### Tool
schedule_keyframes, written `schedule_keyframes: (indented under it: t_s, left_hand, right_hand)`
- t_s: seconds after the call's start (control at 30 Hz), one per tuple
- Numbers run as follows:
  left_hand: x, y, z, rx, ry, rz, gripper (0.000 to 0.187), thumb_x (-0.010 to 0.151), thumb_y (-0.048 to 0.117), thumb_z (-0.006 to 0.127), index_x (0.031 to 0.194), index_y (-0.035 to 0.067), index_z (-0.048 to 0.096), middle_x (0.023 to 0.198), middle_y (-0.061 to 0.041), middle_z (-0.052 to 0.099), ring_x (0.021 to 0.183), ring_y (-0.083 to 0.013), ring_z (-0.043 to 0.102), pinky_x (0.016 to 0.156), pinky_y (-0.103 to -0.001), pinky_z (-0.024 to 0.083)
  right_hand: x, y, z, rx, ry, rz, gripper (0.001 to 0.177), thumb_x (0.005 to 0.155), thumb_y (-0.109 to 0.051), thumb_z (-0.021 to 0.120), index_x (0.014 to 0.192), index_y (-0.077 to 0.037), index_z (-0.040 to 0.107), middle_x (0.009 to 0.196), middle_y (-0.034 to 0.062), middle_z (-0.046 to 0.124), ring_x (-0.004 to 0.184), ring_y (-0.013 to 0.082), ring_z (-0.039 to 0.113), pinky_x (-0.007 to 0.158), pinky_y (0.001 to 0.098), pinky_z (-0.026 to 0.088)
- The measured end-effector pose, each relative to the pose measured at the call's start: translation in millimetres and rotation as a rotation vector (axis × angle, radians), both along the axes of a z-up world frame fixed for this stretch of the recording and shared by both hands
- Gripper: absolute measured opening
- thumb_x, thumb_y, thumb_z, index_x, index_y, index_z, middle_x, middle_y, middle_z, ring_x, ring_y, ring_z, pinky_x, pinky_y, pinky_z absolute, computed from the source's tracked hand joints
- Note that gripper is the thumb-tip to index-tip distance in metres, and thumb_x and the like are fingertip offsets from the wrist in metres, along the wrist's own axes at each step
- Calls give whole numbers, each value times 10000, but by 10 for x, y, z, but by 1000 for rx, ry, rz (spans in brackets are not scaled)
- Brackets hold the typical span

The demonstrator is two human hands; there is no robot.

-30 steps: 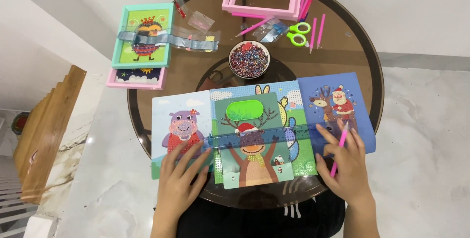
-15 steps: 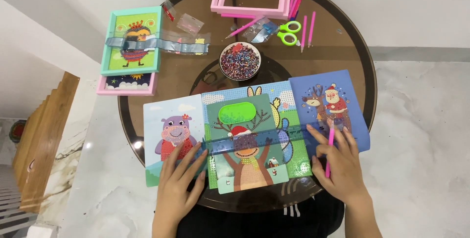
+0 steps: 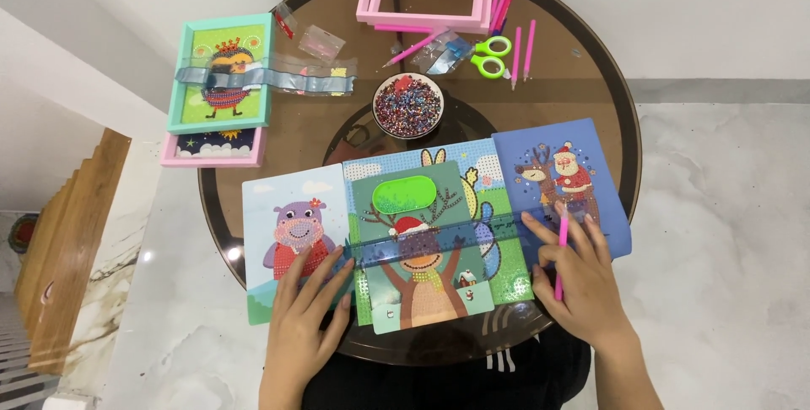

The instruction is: The person is performing diamond painting, using a stylus tool to pick up small resin beads from a tray and place them onto a coded adhesive canvas, occasionally using a ruler for alignment.

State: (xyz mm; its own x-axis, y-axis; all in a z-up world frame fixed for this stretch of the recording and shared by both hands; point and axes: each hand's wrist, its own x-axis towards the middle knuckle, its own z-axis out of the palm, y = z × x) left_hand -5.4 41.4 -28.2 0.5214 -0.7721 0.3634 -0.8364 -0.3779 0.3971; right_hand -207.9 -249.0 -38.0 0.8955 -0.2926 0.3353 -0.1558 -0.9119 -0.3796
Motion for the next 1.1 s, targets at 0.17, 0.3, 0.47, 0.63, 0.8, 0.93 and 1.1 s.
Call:
schedule_keyframes:
  t_s: [0.17,0.3,0.47,0.63,0.8,0.93,1.1]
  left_hand:
    - [9,8,20,9,27,-11,383,929,216,522,1305,155,561,1406,-16,510,1385,-330,342,1055,-494,373]
    - [1,12,11,9,26,-2,382,927,220,525,1301,156,565,1404,-14,513,1387,-327,344,1054,-496,377]
    - [-5,24,-20,0,18,9,386,918,211,536,1298,150,565,1409,-26,506,1383,-330,356,1033,-492,403]
    - [-7,32,-28,-21,-27,-12,356,916,184,551,1268,144,586,1378,-27,532,1363,-334,383,1021,-480,413]
    - [-8,30,-12,-44,-88,-34,309,899,156,591,1207,144,619,1334,-43,565,1288,-323,459,993,-472,423]
    - [-22,13,2,-34,-132,14,295,891,166,608,1185,174,624,1316,-26,582,1259,-298,494,979,-438,413]
    - [-23,11,-24,-36,-144,78,319,881,177,627,1199,169,618,1296,-25,605,1244,-285,509,1000,-435,396]
  right_hand:
    - [-1,1,-15,26,30,-21,132,822,-124,516,791,-119,387,1418,41,512,1413,380,337,1152,521,169]
    - [4,18,-13,37,11,-26,119,829,-117,502,793,-120,389,1412,52,518,1415,373,343,1149,511,177]
    - [-11,22,-39,55,-9,-59,142,846,-147,509,766,-121,394,1422,50,504,1418,393,329,1164,515,154]
    - [-8,23,-51,58,-40,-53,141,857,-144,510,796,-122,385,1419,60,506,1425,404,323,1169,517,153]
    - [0,27,-41,64,-54,-63,138,857,-132,507,806,-109,381,1419,75,503,1430,399,314,1180,503,153]
    - [7,25,-41,80,-60,-68,145,861,-129,510,801,-100,380,1424,102,492,1429,407,308,1186,518,144]
    - [4,25,-40,93,-47,-69,146,860,-129,499,800,-101,369,1433,94,483,1433,409,297,1186,528,135]
